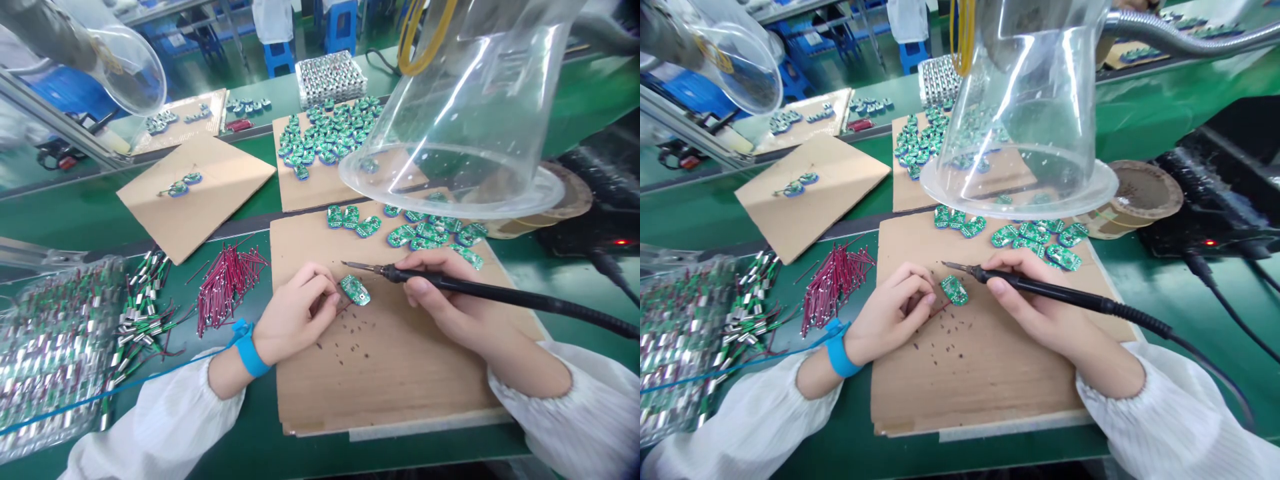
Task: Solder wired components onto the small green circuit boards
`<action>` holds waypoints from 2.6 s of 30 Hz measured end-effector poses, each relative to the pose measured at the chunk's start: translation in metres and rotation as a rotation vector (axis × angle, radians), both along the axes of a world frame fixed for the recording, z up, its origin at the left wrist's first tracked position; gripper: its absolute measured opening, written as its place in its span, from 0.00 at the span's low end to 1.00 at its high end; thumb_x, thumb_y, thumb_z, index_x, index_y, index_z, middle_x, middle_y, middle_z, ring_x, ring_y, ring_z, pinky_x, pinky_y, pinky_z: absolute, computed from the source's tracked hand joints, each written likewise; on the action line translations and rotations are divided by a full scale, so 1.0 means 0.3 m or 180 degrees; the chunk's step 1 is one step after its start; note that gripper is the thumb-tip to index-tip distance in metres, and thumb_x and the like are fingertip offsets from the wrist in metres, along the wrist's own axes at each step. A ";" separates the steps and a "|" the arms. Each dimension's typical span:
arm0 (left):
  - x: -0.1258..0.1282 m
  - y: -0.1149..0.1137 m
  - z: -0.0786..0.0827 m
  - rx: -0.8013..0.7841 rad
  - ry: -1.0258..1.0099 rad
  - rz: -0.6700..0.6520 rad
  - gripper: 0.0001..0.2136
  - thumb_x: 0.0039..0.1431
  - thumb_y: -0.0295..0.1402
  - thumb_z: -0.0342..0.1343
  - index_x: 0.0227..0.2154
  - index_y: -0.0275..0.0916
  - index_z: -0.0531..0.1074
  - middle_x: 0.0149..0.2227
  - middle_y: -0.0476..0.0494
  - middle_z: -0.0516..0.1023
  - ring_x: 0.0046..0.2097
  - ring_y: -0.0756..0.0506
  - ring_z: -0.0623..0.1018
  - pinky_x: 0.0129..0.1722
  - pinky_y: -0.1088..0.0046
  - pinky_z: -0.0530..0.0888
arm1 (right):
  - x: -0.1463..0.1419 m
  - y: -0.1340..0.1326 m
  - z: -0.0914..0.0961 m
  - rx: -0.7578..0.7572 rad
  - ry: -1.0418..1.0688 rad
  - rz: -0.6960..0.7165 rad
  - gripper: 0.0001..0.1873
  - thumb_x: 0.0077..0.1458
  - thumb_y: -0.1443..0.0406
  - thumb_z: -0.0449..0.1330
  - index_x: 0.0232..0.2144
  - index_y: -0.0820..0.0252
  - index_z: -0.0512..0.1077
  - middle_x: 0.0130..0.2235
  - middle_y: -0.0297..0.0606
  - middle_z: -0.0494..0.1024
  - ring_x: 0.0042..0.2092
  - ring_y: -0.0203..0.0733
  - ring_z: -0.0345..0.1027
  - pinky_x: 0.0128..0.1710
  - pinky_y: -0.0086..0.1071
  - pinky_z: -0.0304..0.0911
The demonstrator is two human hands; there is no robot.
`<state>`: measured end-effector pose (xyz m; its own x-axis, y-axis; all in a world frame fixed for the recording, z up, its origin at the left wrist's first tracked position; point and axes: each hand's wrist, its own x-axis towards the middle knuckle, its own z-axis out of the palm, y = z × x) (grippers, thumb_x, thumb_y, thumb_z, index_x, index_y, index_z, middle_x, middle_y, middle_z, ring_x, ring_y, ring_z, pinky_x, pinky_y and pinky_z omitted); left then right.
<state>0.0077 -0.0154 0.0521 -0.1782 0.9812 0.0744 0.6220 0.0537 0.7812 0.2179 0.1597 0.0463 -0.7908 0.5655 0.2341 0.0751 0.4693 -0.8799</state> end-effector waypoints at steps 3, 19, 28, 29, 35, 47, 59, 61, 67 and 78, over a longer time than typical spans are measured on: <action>0.001 -0.003 -0.001 -0.0013 -0.0009 -0.0011 0.04 0.69 0.28 0.52 0.36 0.39 0.70 0.45 0.46 0.72 0.32 0.53 0.70 0.33 0.73 0.71 | 0.002 0.002 -0.008 -0.0090 0.0065 -0.0073 0.09 0.67 0.60 0.61 0.49 0.50 0.72 0.38 0.38 0.79 0.35 0.43 0.74 0.32 0.36 0.66; -0.003 -0.004 0.002 0.0031 0.0192 -0.0138 0.07 0.69 0.27 0.51 0.43 0.41 0.73 0.52 0.44 0.74 0.35 0.51 0.74 0.38 0.72 0.75 | -0.014 -0.005 0.026 0.0289 -0.0207 0.0005 0.07 0.67 0.59 0.60 0.46 0.50 0.72 0.36 0.36 0.79 0.34 0.43 0.74 0.35 0.36 0.69; -0.002 -0.003 0.004 0.0026 0.0232 -0.0146 0.06 0.69 0.27 0.51 0.43 0.40 0.73 0.51 0.45 0.75 0.38 0.50 0.75 0.40 0.71 0.75 | -0.015 -0.003 0.031 0.0414 -0.0248 0.0055 0.07 0.66 0.60 0.61 0.46 0.51 0.72 0.39 0.35 0.79 0.36 0.41 0.73 0.36 0.34 0.69; -0.002 -0.002 0.004 0.0032 0.0237 -0.0148 0.06 0.69 0.27 0.51 0.43 0.40 0.73 0.51 0.45 0.75 0.38 0.50 0.75 0.41 0.71 0.75 | -0.016 -0.003 0.030 0.0417 -0.0228 0.0062 0.07 0.66 0.60 0.61 0.46 0.51 0.72 0.38 0.35 0.79 0.35 0.40 0.73 0.35 0.33 0.69; -0.001 0.000 0.002 0.0016 0.0230 -0.0168 0.06 0.69 0.26 0.51 0.42 0.40 0.73 0.50 0.44 0.75 0.34 0.52 0.73 0.37 0.72 0.74 | -0.017 -0.003 0.029 0.0396 -0.0191 0.0040 0.07 0.66 0.60 0.61 0.46 0.52 0.71 0.35 0.34 0.78 0.32 0.40 0.72 0.34 0.34 0.69; -0.001 -0.001 0.003 0.0011 0.0258 -0.0183 0.07 0.68 0.26 0.51 0.42 0.40 0.72 0.50 0.45 0.76 0.34 0.51 0.73 0.37 0.72 0.74 | -0.018 -0.007 0.032 0.0323 -0.0191 0.0050 0.06 0.67 0.61 0.61 0.46 0.51 0.71 0.35 0.34 0.78 0.32 0.40 0.73 0.34 0.35 0.69; -0.001 -0.001 0.003 0.0039 0.0268 -0.0186 0.06 0.69 0.26 0.51 0.42 0.40 0.72 0.50 0.45 0.76 0.33 0.52 0.72 0.36 0.73 0.73 | -0.013 -0.008 0.024 0.0196 -0.0125 -0.0068 0.07 0.67 0.59 0.61 0.46 0.50 0.72 0.35 0.35 0.78 0.33 0.42 0.74 0.35 0.37 0.70; 0.000 -0.001 0.003 0.0044 0.0245 -0.0198 0.06 0.69 0.26 0.51 0.42 0.40 0.72 0.50 0.46 0.76 0.33 0.52 0.72 0.36 0.73 0.73 | -0.010 -0.008 0.026 0.0173 -0.0121 -0.0083 0.07 0.67 0.59 0.61 0.46 0.50 0.72 0.35 0.35 0.78 0.32 0.41 0.73 0.35 0.37 0.70; -0.004 -0.003 0.001 0.0007 0.0243 -0.0146 0.07 0.69 0.26 0.51 0.44 0.40 0.73 0.51 0.46 0.74 0.33 0.53 0.72 0.37 0.73 0.73 | -0.003 -0.010 0.016 -0.0009 -0.0005 -0.0210 0.08 0.67 0.59 0.62 0.48 0.49 0.73 0.34 0.34 0.77 0.31 0.40 0.71 0.35 0.38 0.67; 0.001 0.007 0.005 -0.0199 0.0417 0.0308 0.10 0.69 0.31 0.54 0.51 0.41 0.69 0.56 0.41 0.71 0.25 0.56 0.69 0.34 0.70 0.76 | -0.024 -0.024 0.017 -0.0807 0.1370 -0.0977 0.03 0.65 0.59 0.63 0.39 0.49 0.74 0.26 0.31 0.70 0.24 0.39 0.62 0.22 0.37 0.59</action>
